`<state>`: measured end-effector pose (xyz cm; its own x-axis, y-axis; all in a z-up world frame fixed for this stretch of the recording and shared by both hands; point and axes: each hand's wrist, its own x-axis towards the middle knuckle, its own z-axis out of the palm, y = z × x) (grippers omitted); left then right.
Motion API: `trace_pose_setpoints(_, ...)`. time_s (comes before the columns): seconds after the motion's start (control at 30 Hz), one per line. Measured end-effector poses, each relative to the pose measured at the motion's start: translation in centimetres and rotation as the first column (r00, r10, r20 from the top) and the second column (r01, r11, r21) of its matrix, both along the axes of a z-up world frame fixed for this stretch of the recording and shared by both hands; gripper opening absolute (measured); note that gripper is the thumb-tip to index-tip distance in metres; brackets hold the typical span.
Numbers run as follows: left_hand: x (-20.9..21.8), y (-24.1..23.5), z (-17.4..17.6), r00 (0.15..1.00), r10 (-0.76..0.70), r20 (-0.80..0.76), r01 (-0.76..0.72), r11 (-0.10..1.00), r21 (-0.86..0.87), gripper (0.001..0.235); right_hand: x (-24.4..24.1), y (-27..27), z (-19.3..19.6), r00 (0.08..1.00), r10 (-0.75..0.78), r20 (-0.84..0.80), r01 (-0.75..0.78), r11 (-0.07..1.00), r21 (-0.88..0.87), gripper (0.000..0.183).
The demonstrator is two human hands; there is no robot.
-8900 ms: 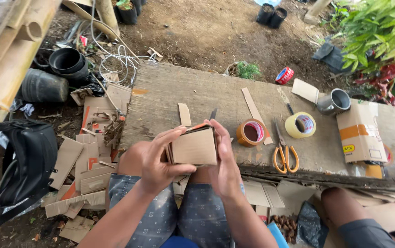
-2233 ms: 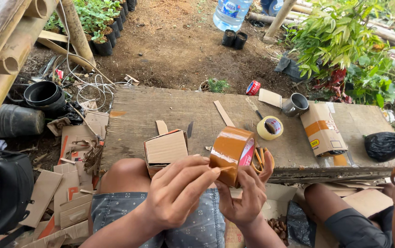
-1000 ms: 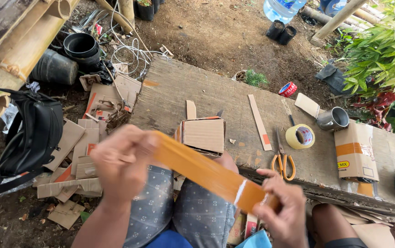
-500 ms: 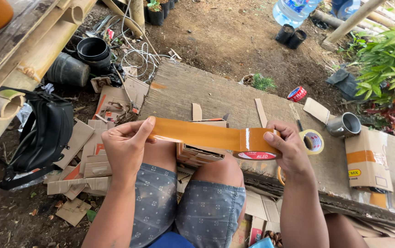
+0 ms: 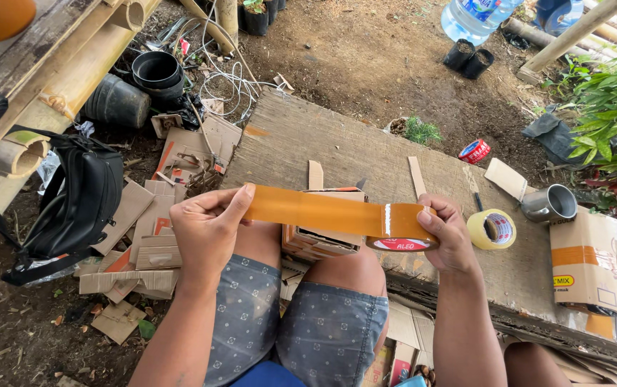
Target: The person cuts a piece of cardboard with scissors, folds it into a small box shape, and secures the edges with brown packing tape. The finished box is placed on the wooden workbench.
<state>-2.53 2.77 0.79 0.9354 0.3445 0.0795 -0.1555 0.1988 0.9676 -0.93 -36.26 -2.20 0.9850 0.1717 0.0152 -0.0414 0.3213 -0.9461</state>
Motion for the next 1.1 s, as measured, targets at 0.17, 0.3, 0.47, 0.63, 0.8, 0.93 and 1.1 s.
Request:
trace_pose_setpoints(0.17, 0.3, 0.0, -1.7, 1.000, -0.027, -0.016, 0.026, 0.999, -0.037, 0.022, 0.1, 0.8, -1.1, 1.000, 0.016, -0.018, -0.015, 0.998, 0.057, 0.019)
trace_pose_setpoints(0.3, 0.2, -0.1, -3.2, 0.998, -0.065, -0.015, 0.064, 0.995, -0.076, 0.022, -0.2, 0.8, -1.7, 0.999, 0.035, 0.003, -0.035, 0.996, 0.078, 0.020)
trace_pose_setpoints(0.47, 0.1, -1.1, -4.5, 0.991, -0.100, -0.085, 0.095, 0.994, -0.055, 0.024, -0.3, 1.1, -2.9, 0.999, 0.040, 0.023, -0.043, 0.982, 0.184, 0.020)
trace_pose_setpoints(0.63, 0.0, -2.6, -5.2, 0.983, -0.077, -0.169, 0.081, 0.996, 0.020, 0.026, -0.3, 1.8, -4.4, 1.000, -0.013, -0.006, 0.014, 0.967, 0.255, 0.022)
trace_pose_setpoints(0.8, 0.1, -4.1, -6.1, 0.977, -0.181, -0.112, 0.177, 0.983, -0.049, 0.026, -0.5, 2.5, -5.0, 1.000, -0.030, 0.001, 0.029, 0.955, 0.297, 0.025)
trace_pose_setpoints(0.93, 0.0, -5.4, -7.9, 0.973, -0.184, -0.142, 0.190, 0.982, 0.026, 0.027, -0.8, 2.8, -5.0, 0.999, -0.038, 0.032, 0.027, 0.958, 0.287, 0.026)
trace_pose_setpoints(1.1, 0.6, -6.5, -9.8, 0.978, -0.126, -0.167, 0.154, 0.974, 0.167, 0.032, -0.8, 3.4, -4.7, 0.998, -0.037, 0.046, 0.020, 0.945, 0.326, 0.029)
